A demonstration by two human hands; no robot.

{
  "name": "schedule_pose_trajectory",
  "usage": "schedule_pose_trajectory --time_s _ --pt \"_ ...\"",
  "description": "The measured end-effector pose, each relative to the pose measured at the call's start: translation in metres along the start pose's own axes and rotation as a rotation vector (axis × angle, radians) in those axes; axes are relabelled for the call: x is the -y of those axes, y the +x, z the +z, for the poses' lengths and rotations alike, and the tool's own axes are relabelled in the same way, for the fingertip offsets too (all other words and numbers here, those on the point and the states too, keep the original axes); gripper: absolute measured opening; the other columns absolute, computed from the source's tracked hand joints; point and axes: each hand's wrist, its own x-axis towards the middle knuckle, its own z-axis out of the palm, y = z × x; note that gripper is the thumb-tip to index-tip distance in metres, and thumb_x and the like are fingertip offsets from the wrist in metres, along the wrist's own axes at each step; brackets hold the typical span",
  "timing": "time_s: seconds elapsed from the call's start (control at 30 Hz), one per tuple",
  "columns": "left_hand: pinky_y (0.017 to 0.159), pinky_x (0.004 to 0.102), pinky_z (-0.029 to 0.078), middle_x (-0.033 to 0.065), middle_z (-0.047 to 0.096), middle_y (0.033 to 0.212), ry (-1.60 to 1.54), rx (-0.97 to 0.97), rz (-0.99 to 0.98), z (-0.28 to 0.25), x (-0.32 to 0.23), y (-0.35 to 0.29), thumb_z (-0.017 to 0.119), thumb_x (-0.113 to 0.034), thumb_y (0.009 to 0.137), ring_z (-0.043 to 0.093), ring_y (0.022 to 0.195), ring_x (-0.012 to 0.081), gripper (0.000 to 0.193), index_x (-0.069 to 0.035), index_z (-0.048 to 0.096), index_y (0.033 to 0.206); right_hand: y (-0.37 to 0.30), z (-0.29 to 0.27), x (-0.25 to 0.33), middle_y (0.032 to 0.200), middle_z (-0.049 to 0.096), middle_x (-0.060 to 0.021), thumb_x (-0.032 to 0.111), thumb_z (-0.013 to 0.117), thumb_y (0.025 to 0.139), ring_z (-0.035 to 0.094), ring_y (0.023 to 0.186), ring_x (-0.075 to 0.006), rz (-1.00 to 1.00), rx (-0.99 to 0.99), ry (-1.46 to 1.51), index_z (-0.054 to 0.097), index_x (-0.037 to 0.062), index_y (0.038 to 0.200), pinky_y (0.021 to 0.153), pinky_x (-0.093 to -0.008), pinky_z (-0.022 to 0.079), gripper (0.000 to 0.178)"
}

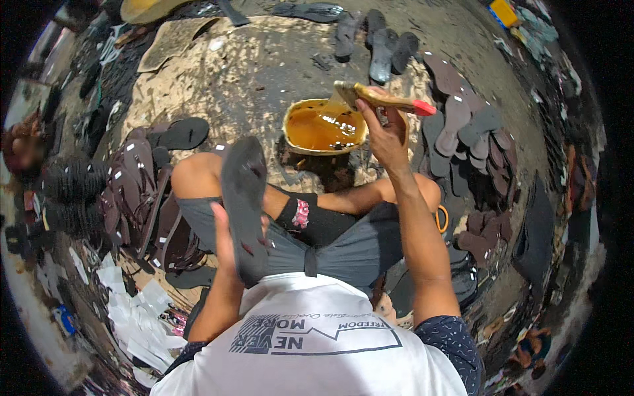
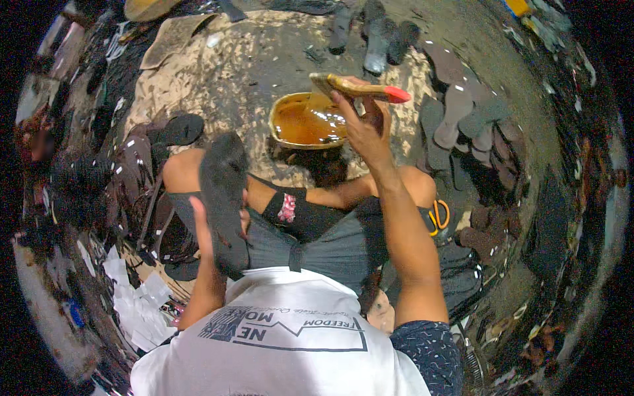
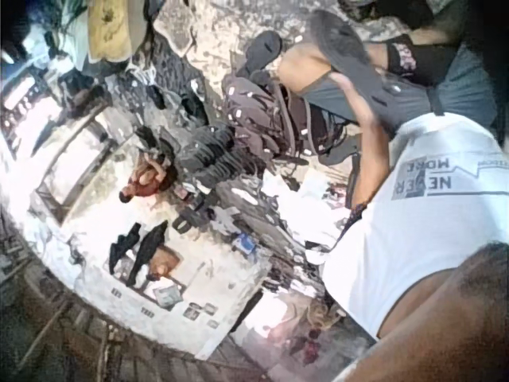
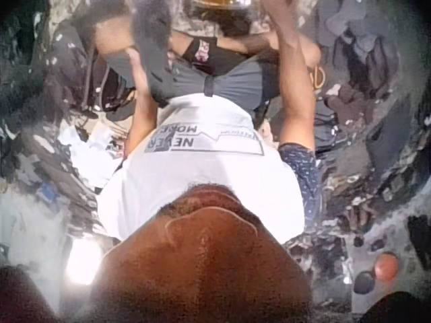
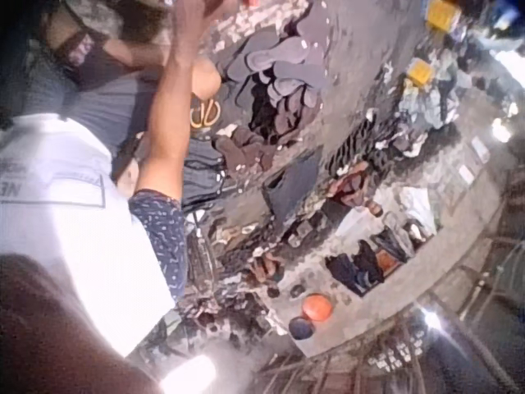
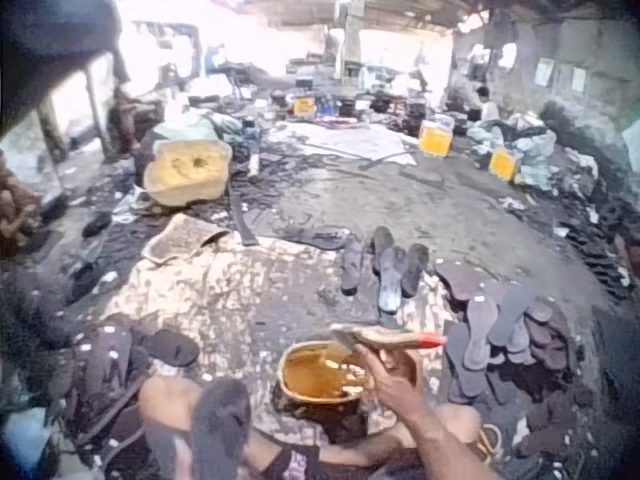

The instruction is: The person sits on the floor and assembles shoe parts by hand. They pick up insoles and soles, align them, and apply adhesive with a brush to bond the components together.

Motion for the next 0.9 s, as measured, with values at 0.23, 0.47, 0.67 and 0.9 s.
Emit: schedule_pose_trajectory --time_s 0.23,0.47,0.67,0.9 --pt "0.058 0.0322 0.058 0.0107 0.07 0.093 0.098 0.113 0.183 0.052 -0.038 0.12 0.047 -0.072 0.096 0.067 0.067 0.0189 0.076 -0.002 0.062 0.12 0.017 -0.06 0.048 0.103 0.075 -0.0104 0.023 0.071 0.096 0.068 0.094 -0.0194 0.555 0.041 0.402 0.07 -0.0022 0.115 0.087 -0.0352 0.053 0.031" --pt "0.09 0.0408 0.057 0.0106 0.066 0.119 -0.084 0.229 0.173 0.136 -0.013 0.11 0.049 -0.068 0.097 0.067 0.103 0.0226 0.073 -0.005 0.055 0.134 0.006 0.004 0.134 0.106 0.071 -0.0108 0.02 0.066 0.1 0.066 0.099 -0.0229 0.244 0.115 0.44 0.065 -0.0008 0.119 0.091 -0.0347 0.05 0.029" --pt "0.05 0.0288 0.063 0.0127 0.073 0.092 -0.028 0.195 0.203 0.122 -0.048 0.128 0.052 -0.065 0.098 0.072 0.061 0.0196 0.068 -0.001 0.064 0.115 -0.026 -0.01 0.156 0.115 0.071 -0.0111 0.006 0.077 0.088 0.067 0.109 -0.0223 0.119 0.209 0.763 0.068 0.0025 0.118 0.101 -0.0394 0.049 0.031" --pt "0.094 0.0472 0.057 0.0167 0.07 0.122 -0.513 0.471 -0.121 0.137 -0.015 0.115 0.05 -0.052 0.103 0.07 0.103 0.0311 0.055 -0.003 0.065 0.123 0.03 0.005 0.107 0.116 0.067 -0.0172 0.02 0.078 0.081 0.063 0.103 -0.0365 -0.234 0.245 0.361 0.067 0.0065 0.116 0.088 -0.0438 0.048 0.039"
